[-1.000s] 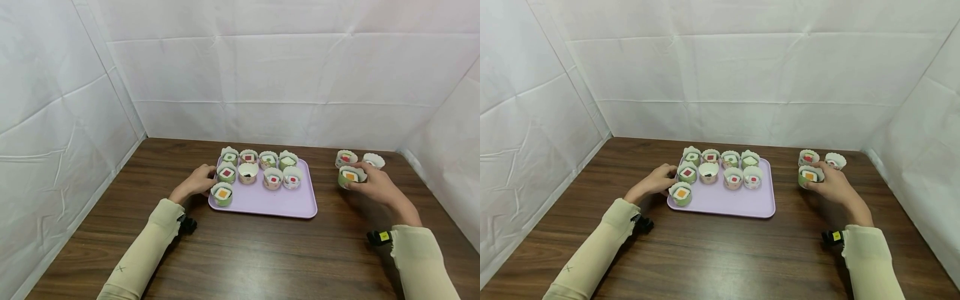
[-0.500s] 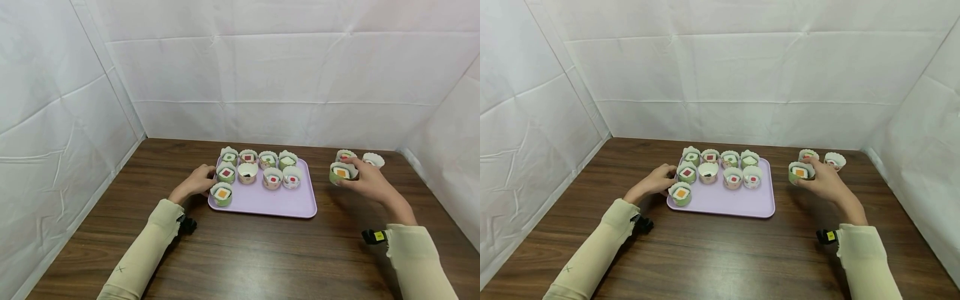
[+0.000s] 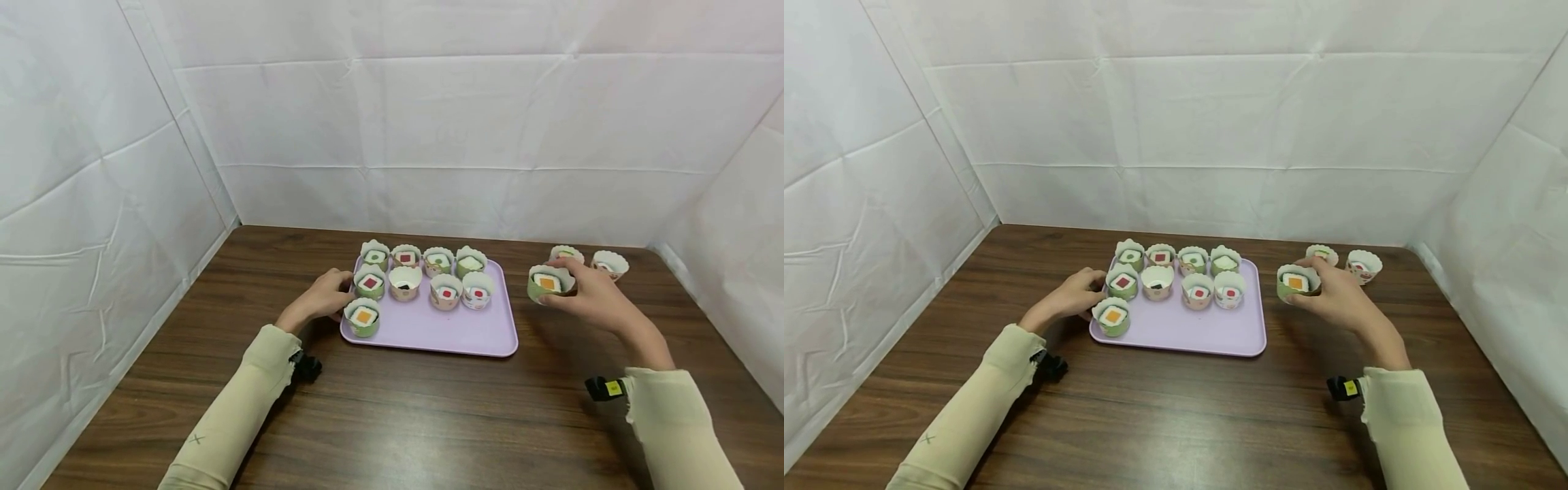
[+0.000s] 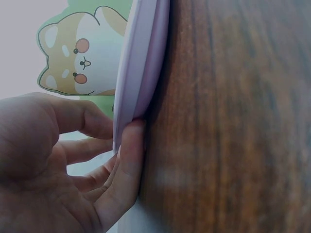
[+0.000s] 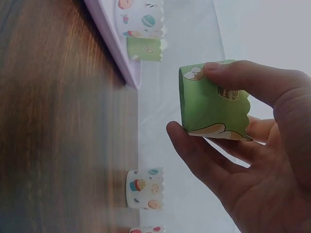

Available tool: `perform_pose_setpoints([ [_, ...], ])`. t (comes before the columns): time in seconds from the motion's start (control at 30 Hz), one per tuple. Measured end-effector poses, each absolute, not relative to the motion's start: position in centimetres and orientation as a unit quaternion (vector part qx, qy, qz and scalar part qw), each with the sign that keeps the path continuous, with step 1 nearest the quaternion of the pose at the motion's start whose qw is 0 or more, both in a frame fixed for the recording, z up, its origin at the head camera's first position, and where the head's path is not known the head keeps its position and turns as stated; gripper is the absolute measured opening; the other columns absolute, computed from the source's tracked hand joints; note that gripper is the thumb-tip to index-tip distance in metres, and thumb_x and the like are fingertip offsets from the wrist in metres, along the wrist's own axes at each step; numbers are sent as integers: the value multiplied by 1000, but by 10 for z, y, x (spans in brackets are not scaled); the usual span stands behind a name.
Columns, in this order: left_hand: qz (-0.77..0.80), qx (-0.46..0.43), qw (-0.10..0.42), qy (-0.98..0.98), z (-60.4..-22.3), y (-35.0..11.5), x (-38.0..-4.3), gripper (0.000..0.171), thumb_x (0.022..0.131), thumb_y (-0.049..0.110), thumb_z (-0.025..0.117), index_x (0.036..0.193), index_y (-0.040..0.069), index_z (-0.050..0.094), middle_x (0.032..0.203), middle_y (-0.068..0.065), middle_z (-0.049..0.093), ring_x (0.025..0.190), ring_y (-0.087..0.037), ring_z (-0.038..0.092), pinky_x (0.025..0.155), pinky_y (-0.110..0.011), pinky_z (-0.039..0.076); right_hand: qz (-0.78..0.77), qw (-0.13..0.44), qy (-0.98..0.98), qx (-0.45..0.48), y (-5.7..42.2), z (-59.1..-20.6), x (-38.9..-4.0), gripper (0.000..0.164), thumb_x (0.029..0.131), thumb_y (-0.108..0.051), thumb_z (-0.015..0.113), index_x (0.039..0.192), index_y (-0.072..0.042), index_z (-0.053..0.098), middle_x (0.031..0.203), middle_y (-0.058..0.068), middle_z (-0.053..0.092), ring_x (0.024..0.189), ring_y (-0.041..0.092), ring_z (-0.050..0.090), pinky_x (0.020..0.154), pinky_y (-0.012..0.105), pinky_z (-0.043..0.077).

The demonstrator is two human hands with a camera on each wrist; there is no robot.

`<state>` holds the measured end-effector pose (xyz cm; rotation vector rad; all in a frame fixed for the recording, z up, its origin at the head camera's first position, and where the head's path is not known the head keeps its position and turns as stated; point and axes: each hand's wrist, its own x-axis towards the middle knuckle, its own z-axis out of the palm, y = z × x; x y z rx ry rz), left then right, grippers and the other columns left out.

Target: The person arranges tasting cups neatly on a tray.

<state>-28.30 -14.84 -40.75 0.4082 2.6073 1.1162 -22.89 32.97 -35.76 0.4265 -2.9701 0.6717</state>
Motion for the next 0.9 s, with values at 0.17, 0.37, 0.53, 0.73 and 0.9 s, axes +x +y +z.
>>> perform_pose_setpoints([
  [0.17, 383, 141, 140, 902, -408, -148, -283, 38, 100, 12, 57, 134, -3, 59, 125, -25, 49, 101, -32, 59, 59, -31, 64, 222, 30, -965, 139, 325, -354, -227, 70, 90, -32, 81, 145, -1, 50, 111, 21, 70, 84, 21, 61, 76, 35, 46],
  [0.37, 386, 141, 142, 900, -408, -148, -283, 39, 100, 12, 57, 136, -3, 58, 126, -25, 49, 104, -33, 59, 60, -31, 64, 216, 40, -964, 148, 319, -354, -227, 67, 89, -32, 81, 142, -3, 53, 110, 19, 71, 88, 23, 62, 77, 35, 45],
  [0.53, 384, 142, 144, 901, -409, -148, -283, 38, 100, 12, 56, 135, -3, 59, 126, -24, 49, 105, -33, 58, 59, -30, 64, 217, 41, -962, 157, 312, -355, -227, 64, 88, -32, 82, 139, -4, 55, 108, 17, 72, 87, 23, 62, 77, 37, 49],
  [0.73, 386, 144, 143, 900, -408, -149, -283, 38, 100, 12, 56, 136, -3, 58, 126, -25, 49, 107, -35, 58, 60, -30, 64, 222, 41, -957, 180, 302, -355, -226, 62, 88, -30, 83, 138, -3, 56, 114, 16, 71, 93, 23, 65, 81, 40, 52],
  [0.9, 384, 144, 143, 901, -409, -149, -284, 38, 100, 11, 56, 136, -4, 58, 126, -25, 48, 107, -35, 58, 60, -31, 64, 222, 42, -955, 194, 296, -354, -225, 60, 88, -30, 83, 137, -4, 57, 112, 14, 72, 90, 21, 65, 78, 37, 53],
])
